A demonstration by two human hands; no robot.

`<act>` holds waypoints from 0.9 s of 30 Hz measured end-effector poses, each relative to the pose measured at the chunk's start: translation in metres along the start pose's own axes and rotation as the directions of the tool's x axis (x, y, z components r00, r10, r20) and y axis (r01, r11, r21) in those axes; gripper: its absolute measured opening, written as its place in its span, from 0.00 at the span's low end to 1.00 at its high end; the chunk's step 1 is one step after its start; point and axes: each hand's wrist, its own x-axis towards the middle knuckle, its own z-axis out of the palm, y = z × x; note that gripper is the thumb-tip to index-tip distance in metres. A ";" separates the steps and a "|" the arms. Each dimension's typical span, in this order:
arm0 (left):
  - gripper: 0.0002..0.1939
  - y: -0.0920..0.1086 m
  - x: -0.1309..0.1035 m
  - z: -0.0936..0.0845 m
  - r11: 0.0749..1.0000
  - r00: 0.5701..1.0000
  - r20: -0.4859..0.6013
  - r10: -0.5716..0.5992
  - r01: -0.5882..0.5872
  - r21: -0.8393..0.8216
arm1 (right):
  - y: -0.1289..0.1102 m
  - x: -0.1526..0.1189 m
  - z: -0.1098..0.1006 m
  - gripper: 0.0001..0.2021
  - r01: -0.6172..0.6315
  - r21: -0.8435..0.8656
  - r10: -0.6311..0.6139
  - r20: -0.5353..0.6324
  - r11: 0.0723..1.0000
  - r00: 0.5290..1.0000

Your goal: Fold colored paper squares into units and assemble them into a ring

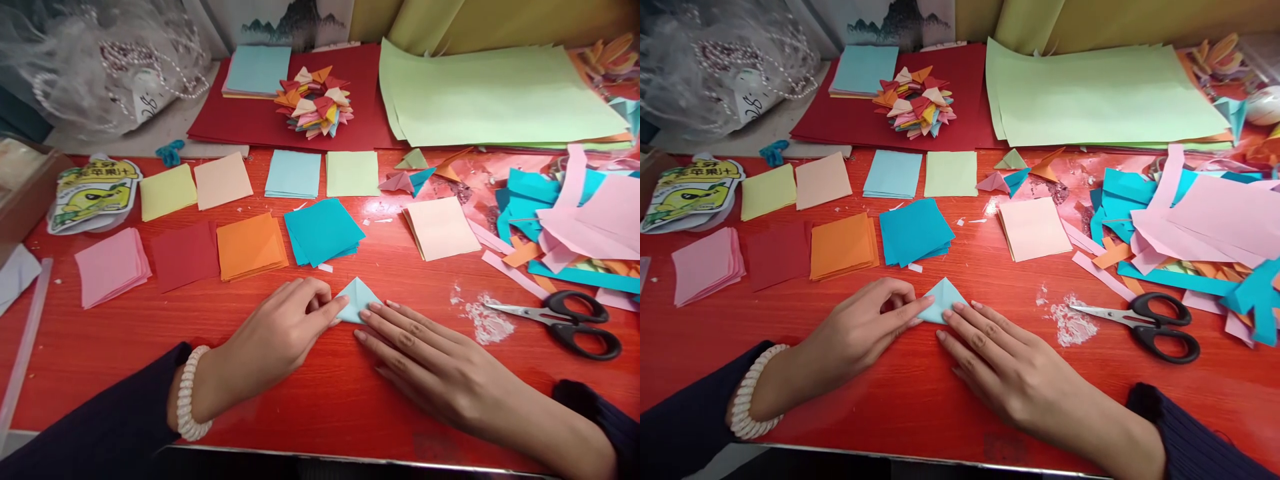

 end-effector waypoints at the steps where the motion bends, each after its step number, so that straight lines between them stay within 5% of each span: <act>1: 0.16 0.000 0.000 0.000 1.000 1.000 0.000 0.000 0.000 0.001 | 0.000 0.000 0.000 0.19 -0.003 0.002 0.003 -0.004 1.000 1.000; 19: 0.16 0.003 0.000 -0.003 0.988 0.999 0.015 0.032 -0.034 0.149 | -0.004 0.001 0.003 0.26 -0.097 -0.037 0.096 -0.035 0.995 0.995; 24: 0.17 0.010 -0.001 -0.003 0.874 0.980 -0.014 0.197 -0.169 0.456 | -0.003 0.002 0.000 0.27 -0.105 -0.017 0.105 0.000 0.994 0.994; 27: 0.15 0.015 -0.001 0.000 0.817 0.939 0.000 0.343 -0.298 0.493 | -0.002 0.002 -0.001 0.27 -0.104 -0.011 0.104 0.007 0.994 0.995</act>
